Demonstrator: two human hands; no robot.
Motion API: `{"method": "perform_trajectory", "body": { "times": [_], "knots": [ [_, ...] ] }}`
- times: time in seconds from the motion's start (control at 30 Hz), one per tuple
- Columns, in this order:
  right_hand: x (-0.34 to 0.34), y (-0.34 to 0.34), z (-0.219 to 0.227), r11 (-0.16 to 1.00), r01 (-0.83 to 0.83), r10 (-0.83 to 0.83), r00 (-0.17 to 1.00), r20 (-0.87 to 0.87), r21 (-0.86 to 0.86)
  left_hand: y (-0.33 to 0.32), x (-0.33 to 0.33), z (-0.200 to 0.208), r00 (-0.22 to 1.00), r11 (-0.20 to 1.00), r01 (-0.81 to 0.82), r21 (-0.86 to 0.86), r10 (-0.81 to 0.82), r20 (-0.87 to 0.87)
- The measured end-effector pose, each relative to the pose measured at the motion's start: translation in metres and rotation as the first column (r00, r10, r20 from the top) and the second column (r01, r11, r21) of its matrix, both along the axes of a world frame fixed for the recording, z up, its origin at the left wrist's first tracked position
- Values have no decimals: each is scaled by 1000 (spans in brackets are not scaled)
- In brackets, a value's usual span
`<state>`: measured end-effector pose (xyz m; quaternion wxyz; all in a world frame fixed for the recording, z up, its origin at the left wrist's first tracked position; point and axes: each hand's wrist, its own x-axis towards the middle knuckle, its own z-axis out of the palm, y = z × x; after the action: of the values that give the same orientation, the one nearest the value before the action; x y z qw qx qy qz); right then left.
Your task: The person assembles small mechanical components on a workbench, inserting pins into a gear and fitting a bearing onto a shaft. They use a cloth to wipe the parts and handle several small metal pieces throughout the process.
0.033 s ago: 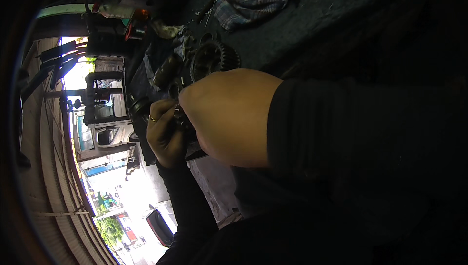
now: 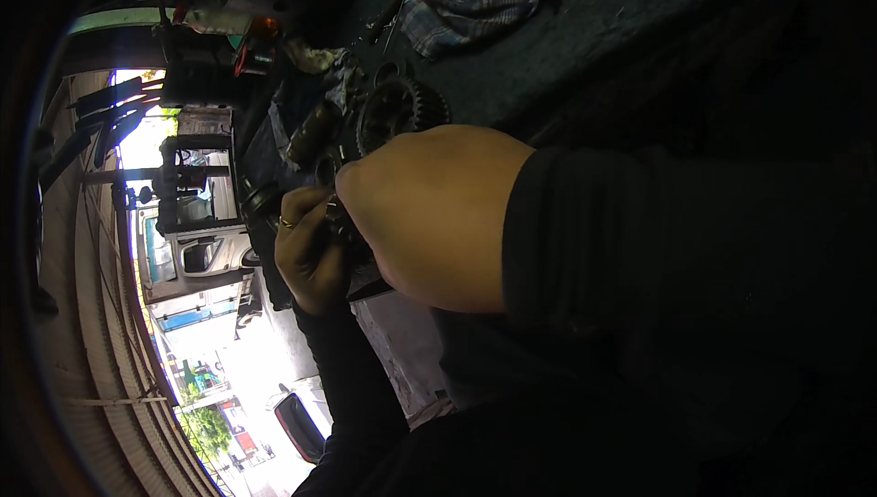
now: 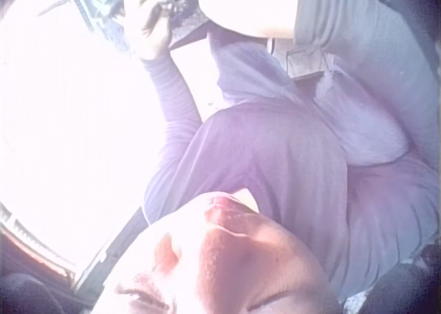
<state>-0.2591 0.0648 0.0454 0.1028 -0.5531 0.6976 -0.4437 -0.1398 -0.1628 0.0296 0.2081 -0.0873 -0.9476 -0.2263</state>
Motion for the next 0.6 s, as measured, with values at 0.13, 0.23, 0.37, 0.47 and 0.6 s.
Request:
{"method": "perform_trajectory", "body": {
  "times": [0.13,0.23,0.37,0.47,0.6],
  "knots": [
    [4,-2,0,999,-25,27,998,-61,33,4,-1,1,999,999,-30,40,30,-11],
    [2,-7,-9,999,-6,12,993,120,-53,5,-5,1,1000,999,-22,42,22,-13],
    [2,-6,-10,998,17,-19,999,-33,-65,3,-5,1,1000,1000,-16,23,17,-18],
    [1,-6,-3,1000,-25,25,1000,17,5,2,-3,1,1000,999,-18,28,18,-24],
    [-2,-4,-5,1000,22,-22,1000,20,-17,4,-5,0,1000,998,-27,52,28,-3]
  ]
}}
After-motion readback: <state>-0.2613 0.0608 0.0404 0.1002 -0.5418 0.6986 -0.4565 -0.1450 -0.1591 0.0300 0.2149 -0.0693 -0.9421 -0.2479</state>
